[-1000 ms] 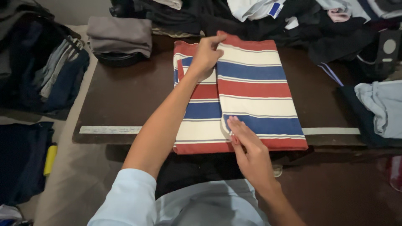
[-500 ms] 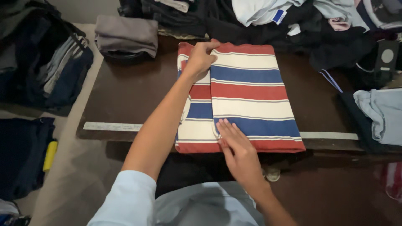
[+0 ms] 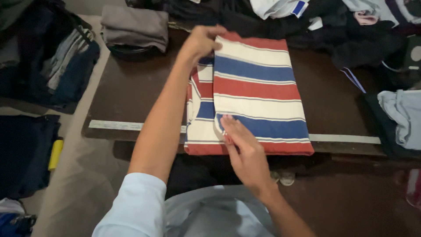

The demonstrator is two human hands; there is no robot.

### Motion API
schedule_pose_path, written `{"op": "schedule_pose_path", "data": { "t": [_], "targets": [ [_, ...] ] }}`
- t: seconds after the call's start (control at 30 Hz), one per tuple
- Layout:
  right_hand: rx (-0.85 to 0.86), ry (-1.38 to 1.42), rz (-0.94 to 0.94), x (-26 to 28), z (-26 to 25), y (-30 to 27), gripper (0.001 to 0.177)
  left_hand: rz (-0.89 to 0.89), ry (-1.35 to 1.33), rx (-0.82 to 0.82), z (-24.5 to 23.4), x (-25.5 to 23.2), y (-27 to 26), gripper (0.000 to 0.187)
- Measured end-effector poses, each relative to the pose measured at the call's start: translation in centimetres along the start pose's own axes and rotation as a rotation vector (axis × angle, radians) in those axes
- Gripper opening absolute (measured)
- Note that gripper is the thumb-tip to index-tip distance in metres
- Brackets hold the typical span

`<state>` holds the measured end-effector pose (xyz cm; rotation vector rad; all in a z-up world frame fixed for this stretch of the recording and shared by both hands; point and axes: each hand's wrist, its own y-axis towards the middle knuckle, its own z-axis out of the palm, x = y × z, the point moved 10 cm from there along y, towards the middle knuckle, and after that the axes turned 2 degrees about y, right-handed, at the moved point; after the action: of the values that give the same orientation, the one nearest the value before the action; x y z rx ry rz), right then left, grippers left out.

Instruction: The person folds a striped shirt, a dark graphic t-shirt, and a light-colored garment on a wooden table. Each item is smoothed, folded into a compact rectangle, and stacked. The person then rolls the last garment into a tight bundle.

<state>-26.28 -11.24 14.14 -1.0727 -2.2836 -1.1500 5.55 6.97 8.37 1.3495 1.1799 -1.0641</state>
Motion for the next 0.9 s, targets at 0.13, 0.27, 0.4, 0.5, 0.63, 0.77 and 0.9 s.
{"op": "schedule_pose_path", "data": {
  "t": [0.13,0.27,0.4,0.5,0.63,0.77,0.9],
  "targets": [
    [-0.036,0.021,-0.096,1.4,-0.5,-0.1,0.035,0.126,0.208,-0.064,-2.2,-1.0,0.4,0.055],
    [0.063,-0.017,-0.164,2.8,2.0,0.5,0.037,0.145,0.393,-0.087,-2.7,-1.3,-0.4,0.053],
    [-0.013,0.000,-0.126,2.6,0.7,0.6,0.034,-0.091,0.058,-0.086,-3.4,-0.5,-0.8,0.051],
    [-0.002,0.052,-0.185,3.4,0.6,0.7,0.036,-0.085,0.320,-0.094,-4.6,-1.5,-1.1,0.051],
    [0.114,0.023,-0.183,3.9,3.1,1.5,0.038,0.094,0.537,-0.142,-4.8,-2.6,-2.2,0.051],
    [0.031,0.046,-0.193,4.3,1.9,1.0,0.037,0.089,0.512,-0.167,-6.2,-3.3,-1.9,0.053],
    [0.030,0.028,-0.259,5.3,2.9,1.0,0.040,0.059,0.753,-0.228,-8.0,-3.9,-2.8,0.049]
  ]
}}
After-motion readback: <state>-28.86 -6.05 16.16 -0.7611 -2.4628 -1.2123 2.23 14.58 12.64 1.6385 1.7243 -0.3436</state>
